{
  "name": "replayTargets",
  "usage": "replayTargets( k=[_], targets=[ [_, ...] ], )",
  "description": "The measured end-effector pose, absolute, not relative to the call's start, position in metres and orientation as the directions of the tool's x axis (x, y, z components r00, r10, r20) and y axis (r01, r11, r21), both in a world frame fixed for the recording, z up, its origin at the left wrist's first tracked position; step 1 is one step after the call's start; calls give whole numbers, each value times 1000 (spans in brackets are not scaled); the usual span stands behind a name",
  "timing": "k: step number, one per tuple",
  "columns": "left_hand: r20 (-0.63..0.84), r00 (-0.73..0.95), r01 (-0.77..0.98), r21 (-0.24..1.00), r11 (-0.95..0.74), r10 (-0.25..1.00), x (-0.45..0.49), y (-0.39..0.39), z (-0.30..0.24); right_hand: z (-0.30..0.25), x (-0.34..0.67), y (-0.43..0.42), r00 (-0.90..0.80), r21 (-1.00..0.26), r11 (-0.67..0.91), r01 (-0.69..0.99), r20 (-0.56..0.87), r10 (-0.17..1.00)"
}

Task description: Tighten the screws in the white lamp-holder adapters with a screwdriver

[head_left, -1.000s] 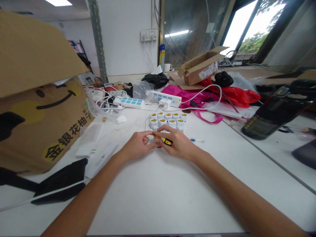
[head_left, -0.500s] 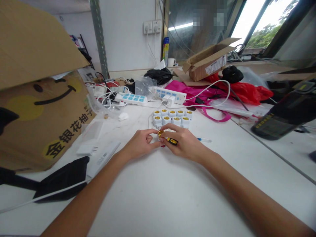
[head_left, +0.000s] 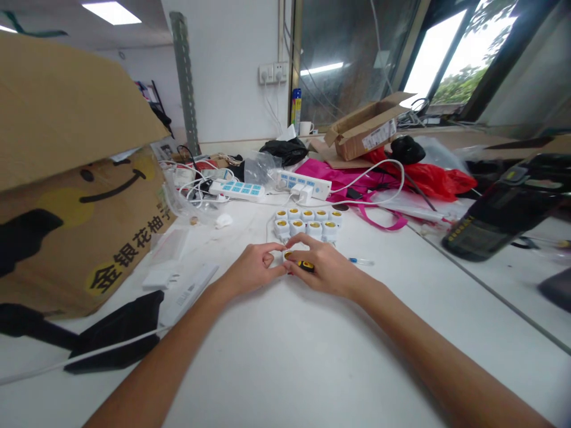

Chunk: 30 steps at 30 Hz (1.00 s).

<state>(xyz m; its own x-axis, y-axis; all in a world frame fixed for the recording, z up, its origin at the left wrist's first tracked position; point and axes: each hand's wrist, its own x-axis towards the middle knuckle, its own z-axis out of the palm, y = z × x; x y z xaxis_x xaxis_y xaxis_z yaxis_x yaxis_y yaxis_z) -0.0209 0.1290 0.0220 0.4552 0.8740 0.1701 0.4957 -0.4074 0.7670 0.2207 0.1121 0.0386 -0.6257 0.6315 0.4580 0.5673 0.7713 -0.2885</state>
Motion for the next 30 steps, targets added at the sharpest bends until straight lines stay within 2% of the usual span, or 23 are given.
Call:
replayTargets(
  k=[15,22,26,30],
  targets=[
    [345,469,587,566,-579,813,-16,118,27,36,216,112,-594,-273,772,574,510,622],
    [366,471,593,542,-595,803,-15,115,27,39,217,111,-558,-310,799,515,586,587],
    [332,512,577,550,-603,792,-14,115,27,43,219,113,-392,-400,796,454,713,582],
    [307,549,561,554,-615,777,-11,110,31,51,221,111,-24,-546,722,425,790,612]
  ],
)
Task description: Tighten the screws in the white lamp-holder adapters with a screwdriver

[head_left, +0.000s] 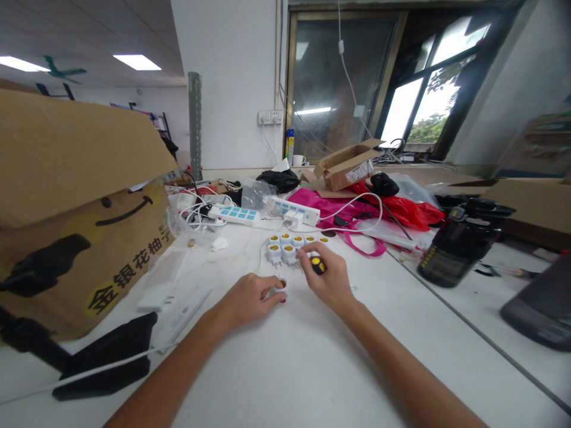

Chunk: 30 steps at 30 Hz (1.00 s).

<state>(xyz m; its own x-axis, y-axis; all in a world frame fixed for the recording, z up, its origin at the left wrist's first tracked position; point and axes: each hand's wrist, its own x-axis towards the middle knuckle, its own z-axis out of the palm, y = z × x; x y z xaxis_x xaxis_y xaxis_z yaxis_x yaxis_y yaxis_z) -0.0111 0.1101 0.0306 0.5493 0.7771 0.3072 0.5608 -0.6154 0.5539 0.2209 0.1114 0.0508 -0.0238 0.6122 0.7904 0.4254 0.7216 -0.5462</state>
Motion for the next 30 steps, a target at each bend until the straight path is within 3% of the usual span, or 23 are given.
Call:
replayTargets(
  k=[2,4,7,11,15,17,19,22,30],
  targets=[
    [299,574,546,554,-628,762,-8,105,35,56,222,112,216,-685,663,302,727,652],
    [279,616,516,564,-645,737,-5,98,40,60,224,116,393,-800,599,42,565,726],
    [244,680,457,596,-660,691,0,87,48,63,231,128,462,-820,504,-273,347,816],
    [254,681,409,646,-645,687,1,80,52,56,244,144,459,-808,419,-414,212,863],
    [280,579,317,788,-528,766,1,85,52,49,249,148,416,-793,330,-513,107,903],
    [219,459,156,934,-321,861,3,92,50,48,248,147,374,-789,283,-546,72,924],
    [82,351,-65,996,-63,933,7,101,47,48,245,145,323,-790,232,-567,45,945],
    [-53,293,-218,969,121,955,12,110,42,47,239,143,268,-806,174,-566,20,963],
    [-182,260,-271,929,253,948,20,115,28,32,219,141,241,-847,107,-521,-26,970]
  ],
)
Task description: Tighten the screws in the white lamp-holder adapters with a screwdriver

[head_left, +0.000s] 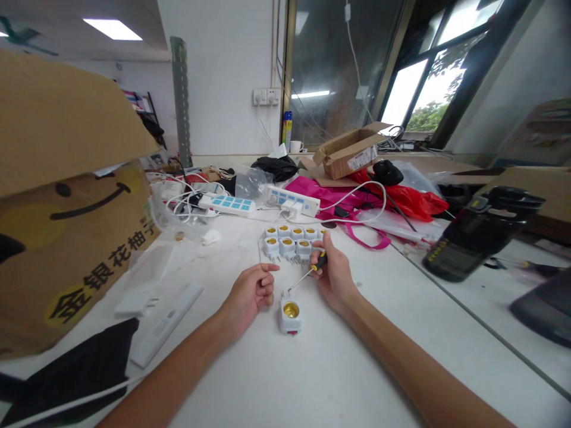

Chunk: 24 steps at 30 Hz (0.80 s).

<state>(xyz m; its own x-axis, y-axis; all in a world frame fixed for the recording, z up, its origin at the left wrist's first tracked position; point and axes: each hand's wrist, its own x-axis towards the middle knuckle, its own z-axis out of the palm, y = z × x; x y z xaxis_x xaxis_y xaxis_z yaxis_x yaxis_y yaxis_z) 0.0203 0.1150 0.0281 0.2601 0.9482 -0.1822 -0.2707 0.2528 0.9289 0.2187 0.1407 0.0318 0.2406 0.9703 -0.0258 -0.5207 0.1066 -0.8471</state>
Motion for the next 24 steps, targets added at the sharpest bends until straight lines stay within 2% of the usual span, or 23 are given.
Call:
replayTargets(
  k=[5,7,9,11,13,15,17,18,20,22,24],
  targets=[
    [-157,210,-218,955,203,965,18,114,26,28,215,142,151,-854,33,-519,-53,987],
    [-72,253,-80,992,95,965,14,109,29,27,217,143,103,-851,2,-525,-61,993],
    [42,378,110,990,-90,925,8,103,33,28,219,143,50,-836,-29,-549,-68,996],
    [50,508,250,947,-203,860,4,97,36,28,221,140,-10,-815,-59,-577,-64,998],
    [72,565,360,875,-324,822,2,93,36,29,223,134,-104,-820,-105,-563,-56,993],
    [135,590,423,788,-447,796,3,92,35,32,225,126,-239,-848,-184,-498,-70,969],
    [200,597,445,723,-528,777,6,92,31,38,229,116,-319,-902,-177,-393,-47,947],
    [228,587,453,703,-549,777,7,92,29,41,231,111,-327,-944,-116,-309,-9,945],
    [288,544,463,680,-568,788,8,93,27,49,236,101,-290,-986,161,-33,163,943],
    [364,493,462,661,-592,791,9,94,25,57,239,90,-349,-851,468,237,375,859],
    [437,455,442,645,-623,776,10,95,25,63,240,82,-440,-630,691,355,540,718]
  ],
)
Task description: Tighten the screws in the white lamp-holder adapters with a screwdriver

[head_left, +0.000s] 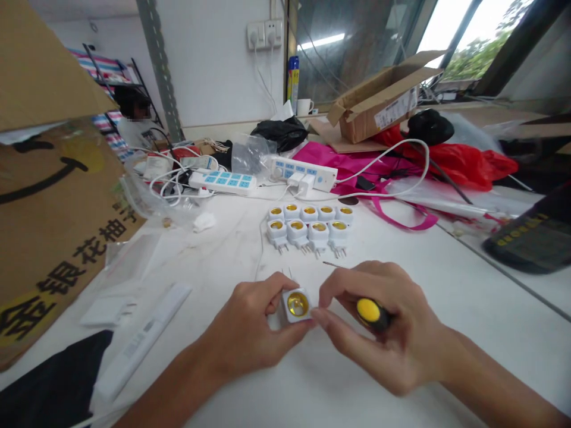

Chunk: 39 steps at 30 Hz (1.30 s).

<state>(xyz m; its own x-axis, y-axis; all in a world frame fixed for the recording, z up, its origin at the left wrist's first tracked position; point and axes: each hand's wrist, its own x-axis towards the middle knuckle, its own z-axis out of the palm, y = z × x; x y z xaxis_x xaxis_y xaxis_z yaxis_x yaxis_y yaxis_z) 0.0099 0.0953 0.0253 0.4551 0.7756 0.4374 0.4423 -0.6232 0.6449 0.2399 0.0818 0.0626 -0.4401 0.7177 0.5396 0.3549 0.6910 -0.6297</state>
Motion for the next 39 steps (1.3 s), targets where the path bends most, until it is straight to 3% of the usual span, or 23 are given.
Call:
replayTargets(
  k=[2,5,11,22,31,39],
  targets=[
    [482,434,423,637,-644,761,10,96,26,67,240,77,-528,-449,802,394,604,597],
    [526,410,426,612,-666,745,9,96,28,69,240,77,-635,-286,848,446,567,525],
    [605,388,443,539,-716,696,7,98,29,65,239,81,-707,-181,839,513,466,532],
    [640,382,508,457,-730,667,7,97,26,54,232,83,-753,-188,801,569,272,599],
    [664,378,569,382,-728,645,5,97,23,55,221,74,-680,-305,692,655,163,715],
    [752,384,634,206,-745,535,6,96,19,61,212,66,-565,-485,535,692,98,819]
  ],
)
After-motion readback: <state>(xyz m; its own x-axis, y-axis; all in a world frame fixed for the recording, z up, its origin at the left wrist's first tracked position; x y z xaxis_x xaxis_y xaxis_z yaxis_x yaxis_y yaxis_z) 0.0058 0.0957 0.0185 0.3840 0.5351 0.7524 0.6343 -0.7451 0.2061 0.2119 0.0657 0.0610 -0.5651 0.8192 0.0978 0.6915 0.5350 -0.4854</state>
